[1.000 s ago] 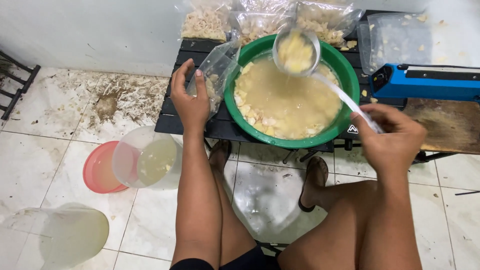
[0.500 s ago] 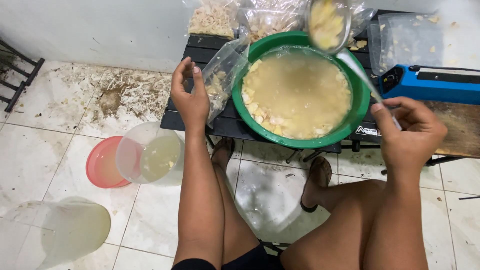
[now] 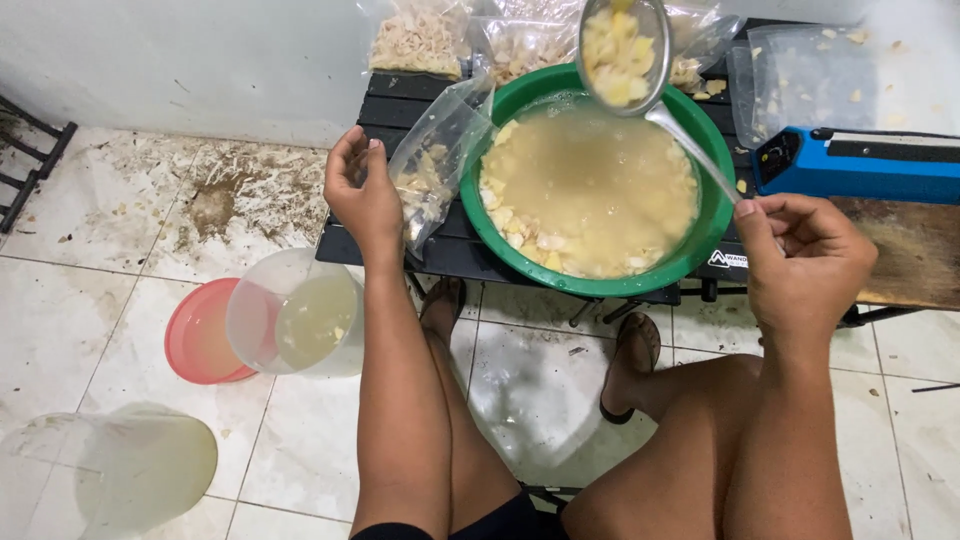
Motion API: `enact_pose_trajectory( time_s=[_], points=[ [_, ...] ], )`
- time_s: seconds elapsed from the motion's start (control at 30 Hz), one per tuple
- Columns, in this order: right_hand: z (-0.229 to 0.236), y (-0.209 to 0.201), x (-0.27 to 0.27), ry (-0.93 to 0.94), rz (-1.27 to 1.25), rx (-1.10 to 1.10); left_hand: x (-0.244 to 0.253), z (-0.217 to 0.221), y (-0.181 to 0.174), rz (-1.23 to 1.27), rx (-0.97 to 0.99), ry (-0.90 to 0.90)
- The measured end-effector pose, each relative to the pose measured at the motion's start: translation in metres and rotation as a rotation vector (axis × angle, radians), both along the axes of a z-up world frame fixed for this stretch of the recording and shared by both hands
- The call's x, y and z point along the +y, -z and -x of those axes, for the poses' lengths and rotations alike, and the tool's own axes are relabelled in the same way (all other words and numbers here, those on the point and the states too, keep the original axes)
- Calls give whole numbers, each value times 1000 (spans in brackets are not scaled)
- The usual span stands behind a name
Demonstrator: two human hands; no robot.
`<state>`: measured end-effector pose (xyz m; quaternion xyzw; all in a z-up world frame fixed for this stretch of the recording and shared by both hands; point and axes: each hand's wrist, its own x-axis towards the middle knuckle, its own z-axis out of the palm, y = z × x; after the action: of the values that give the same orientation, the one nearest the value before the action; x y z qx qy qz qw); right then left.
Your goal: The person scoops fruit pieces out of a bowl of water using a skimmer and places them into a plastic bag.
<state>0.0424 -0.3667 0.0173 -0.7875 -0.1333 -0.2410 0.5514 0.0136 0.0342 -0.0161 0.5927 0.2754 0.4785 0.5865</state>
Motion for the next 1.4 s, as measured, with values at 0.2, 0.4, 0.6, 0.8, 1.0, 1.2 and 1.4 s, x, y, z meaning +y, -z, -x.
enact_pose_trajectory(
  time_s=[0.2,0.4,0.6,0.8,1.0,1.2,1.4],
  points=[
    [-9,5,7,115,213,141,1,3,-5,109,-15,5],
    [-4,-3,1,-10,51,139,5,5,-5,137,-21,10],
    [-2,-6,9,92,178,159,3,6,-2,92,-19,19],
    [-12,15,-11,56,108,138,6,6,6,94,-8,2],
    [-15,20,-8,100,180,149,-3,7,-7,118,23,22],
    [-8,14,-7,80,141,84,-9,8,-11,167,29,13],
    [-9,11,-5,121,236,132,-10,9,-11,130,57,-13]
  ],
)
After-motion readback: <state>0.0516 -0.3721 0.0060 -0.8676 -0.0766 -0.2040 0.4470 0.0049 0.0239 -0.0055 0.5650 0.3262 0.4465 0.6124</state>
